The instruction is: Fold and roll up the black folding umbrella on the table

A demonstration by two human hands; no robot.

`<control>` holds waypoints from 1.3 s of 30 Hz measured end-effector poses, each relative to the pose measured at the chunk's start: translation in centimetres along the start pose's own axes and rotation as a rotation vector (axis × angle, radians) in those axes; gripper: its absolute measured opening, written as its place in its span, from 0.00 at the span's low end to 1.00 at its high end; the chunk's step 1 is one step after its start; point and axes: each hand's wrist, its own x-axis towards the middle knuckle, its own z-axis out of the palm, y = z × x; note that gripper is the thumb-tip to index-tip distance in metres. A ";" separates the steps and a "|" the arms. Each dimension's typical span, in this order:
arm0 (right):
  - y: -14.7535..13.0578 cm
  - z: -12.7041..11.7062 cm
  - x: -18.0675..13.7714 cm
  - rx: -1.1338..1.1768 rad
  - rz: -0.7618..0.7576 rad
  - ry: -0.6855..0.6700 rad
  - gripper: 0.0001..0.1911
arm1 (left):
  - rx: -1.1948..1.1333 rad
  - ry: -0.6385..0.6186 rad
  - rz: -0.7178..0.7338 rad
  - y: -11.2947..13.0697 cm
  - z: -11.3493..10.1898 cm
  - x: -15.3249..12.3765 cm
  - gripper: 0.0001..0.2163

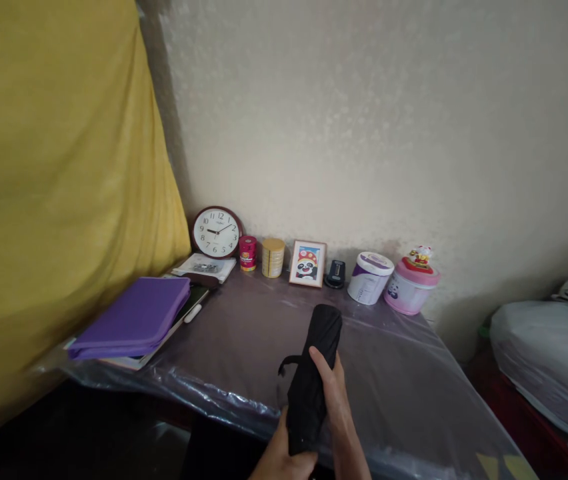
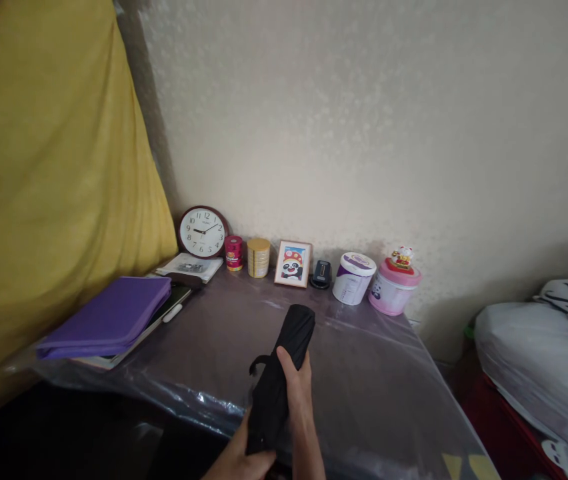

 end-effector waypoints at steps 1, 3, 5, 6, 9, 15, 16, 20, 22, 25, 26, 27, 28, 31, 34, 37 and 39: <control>-0.1 0.1 0.1 -0.028 -0.018 0.035 0.32 | 0.040 0.059 0.048 -0.3 0.0 0.2 0.30; 0.0 0.3 0.3 -0.057 -0.043 0.088 0.32 | 0.113 0.151 0.130 -0.8 -0.2 0.4 0.35; 0.2 0.4 0.3 -0.038 -0.041 0.091 0.31 | 0.141 0.174 0.151 -0.7 -0.5 0.3 0.37; 0.4 0.4 0.3 -0.013 -0.024 0.075 0.31 | 0.126 0.148 0.142 -0.5 -0.7 0.1 0.37; 1.0 0.1 0.2 0.096 0.071 -0.004 0.29 | -0.034 -0.067 0.057 0.7 -1.0 -0.6 0.31; 1.2 -0.2 0.3 0.103 0.083 -0.071 0.31 | -0.080 -0.112 -0.017 1.0 -0.4 -0.6 0.22; 1.1 -0.1 0.3 0.065 0.054 -0.054 0.31 | -0.032 -0.042 0.015 0.5 -0.3 -0.4 0.24; 1.0 0.4 0.4 -0.010 -0.035 0.015 0.32 | 0.166 0.223 0.191 -1.2 -1.0 0.5 0.31; 1.3 0.4 0.3 0.022 -0.023 0.003 0.31 | 0.197 0.211 0.213 -1.1 -1.4 0.4 0.33; 2.0 0.2 0.2 0.064 0.010 -0.048 0.30 | -0.009 -0.053 0.125 0.0 -1.7 -0.2 0.32; 2.2 0.1 0.3 0.062 0.009 -0.059 0.30 | -0.105 -0.144 0.098 0.4 -1.7 -0.4 0.31; 2.4 0.0 0.3 0.051 0.000 -0.066 0.29 | -0.164 -0.194 0.088 0.7 -1.5 -0.5 0.30; 2.4 0.0 0.4 0.033 -0.014 -0.069 0.29 | -0.192 -0.207 0.080 0.8 -1.3 -0.5 0.30; 2.3 -0.1 0.7 -0.067 -0.083 -0.066 0.30 | -0.101 -0.048 0.046 0.5 -0.9 -0.2 0.31; 2.3 -0.1 1.4 -0.266 -0.157 -0.004 0.34 | 0.090 0.124 0.116 -0.1 -1.4 0.0 0.33; 2.6 -0.4 2.0 -0.524 -0.298 0.080 0.42 | 0.265 0.168 0.223 0.0 -2.4 -0.3 0.32; 2.8 -0.6 2.2 -0.704 -0.448 0.115 0.46 | 0.367 0.193 0.211 0.3 -3.0 -0.5 0.32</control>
